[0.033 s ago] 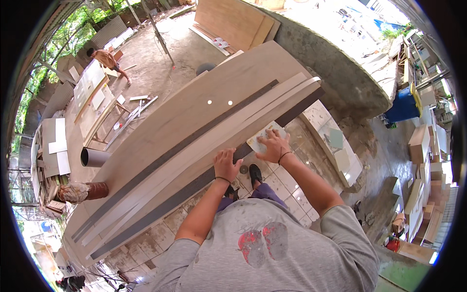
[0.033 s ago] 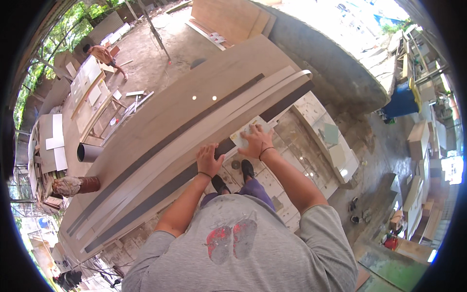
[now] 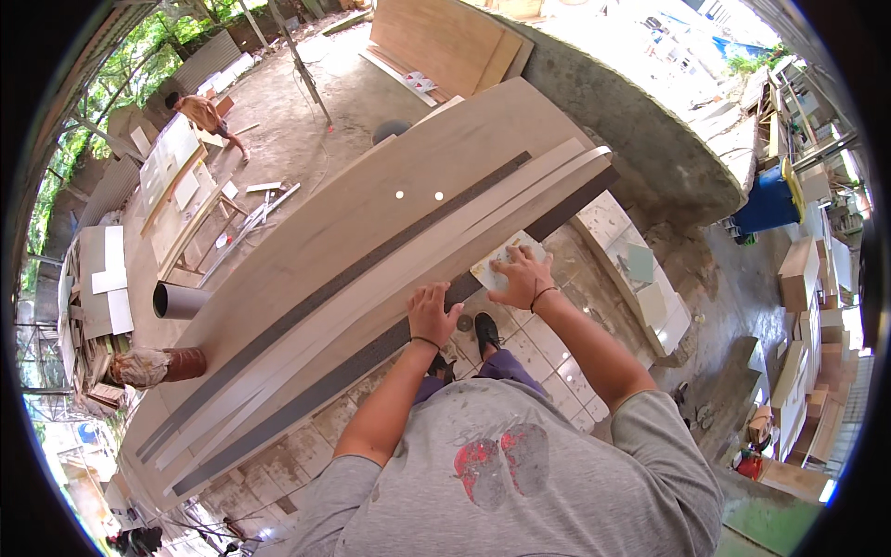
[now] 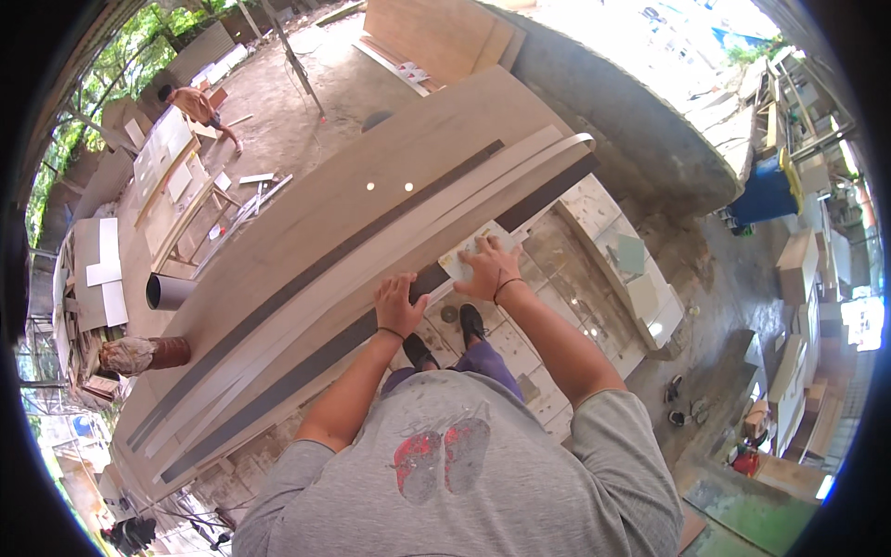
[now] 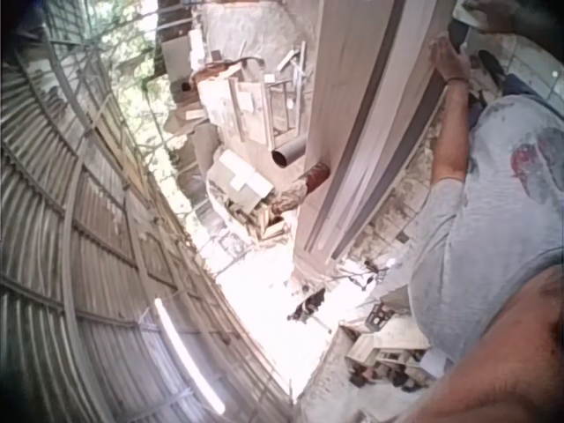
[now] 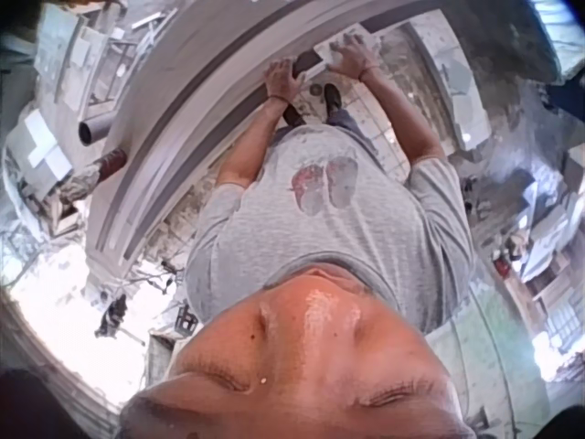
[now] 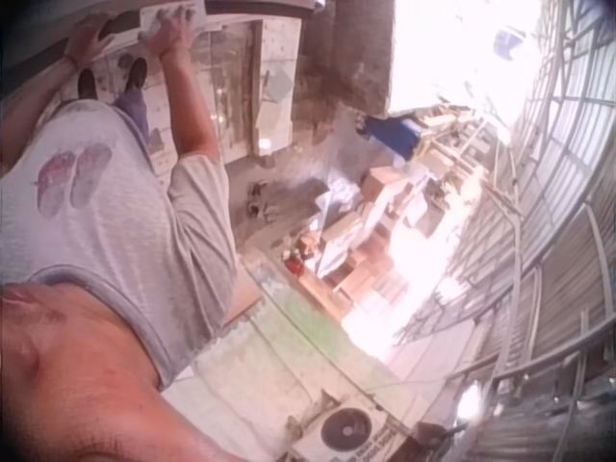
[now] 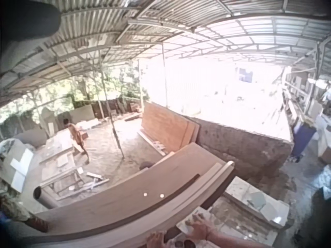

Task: The person applies adhesive to a wooden panel using a spreader and wipes the edges with a cloth.

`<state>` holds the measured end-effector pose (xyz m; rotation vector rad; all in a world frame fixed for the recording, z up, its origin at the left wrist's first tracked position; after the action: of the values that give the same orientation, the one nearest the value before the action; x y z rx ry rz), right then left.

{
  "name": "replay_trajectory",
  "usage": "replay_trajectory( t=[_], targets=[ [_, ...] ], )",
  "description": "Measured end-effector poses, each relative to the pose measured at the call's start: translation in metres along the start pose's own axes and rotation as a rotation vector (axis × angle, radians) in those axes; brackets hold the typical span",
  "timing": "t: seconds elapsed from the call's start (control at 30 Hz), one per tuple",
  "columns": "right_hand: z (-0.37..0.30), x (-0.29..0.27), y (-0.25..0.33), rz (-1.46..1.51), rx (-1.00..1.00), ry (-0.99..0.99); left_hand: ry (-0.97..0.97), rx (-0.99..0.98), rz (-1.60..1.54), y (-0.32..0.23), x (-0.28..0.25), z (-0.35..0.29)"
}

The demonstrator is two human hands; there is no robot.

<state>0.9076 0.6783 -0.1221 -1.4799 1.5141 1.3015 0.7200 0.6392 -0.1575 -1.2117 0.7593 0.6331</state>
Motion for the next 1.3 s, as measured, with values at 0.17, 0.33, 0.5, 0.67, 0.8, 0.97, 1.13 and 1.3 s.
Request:
replay_trajectory(
  t=[0.17,0.33,0.5,0.67,0.8,0.97,1.13,1.3],
  targets=[
    [-0.007,-0.005,-0.004,-0.050,0.015,0.085,-0.034,0.023,-0.027,-0.003,-0.001,0.002],
    [-0.035,0.004,-0.019,-0.097,0.095,0.278,-0.009,0.025,-0.010,-0.005,0.002,0.004],
    [-0.055,-0.007,0.008,0.076,0.064,0.038,0.019,0.067,-0.046,-0.004,-0.003,0.002],
    [-0.053,0.011,0.048,0.102,-0.013,-0.083,0.004,0.107,-0.016,0.007,-0.034,-0.024],
    [-0.044,0.033,0.059,0.078,-0.029,-0.133,0.026,0.027,0.062,0.029,-0.044,-0.042],
    [-0.039,0.047,0.063,0.054,-0.038,-0.199,-0.016,0.041,0.069,0.031,-0.044,-0.045],
    [-0.047,0.028,0.066,0.047,-0.007,-0.054,-0.041,0.042,0.028,0.033,-0.045,-0.044],
    [-0.032,0.007,0.073,0.035,-0.020,-0.072,-0.026,0.040,0.025,0.032,-0.041,-0.043]
  ],
)
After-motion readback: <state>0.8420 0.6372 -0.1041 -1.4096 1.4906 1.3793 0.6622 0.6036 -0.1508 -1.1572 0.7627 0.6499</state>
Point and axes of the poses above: each hand's wrist, its own z-axis towards the middle knuckle, its own x-axis out of the palm, y = z × x, the point moved 9 cm from there along z, towards the middle knuckle, and after that the axes turned 1 degree about -z, right-handed, at the moved point
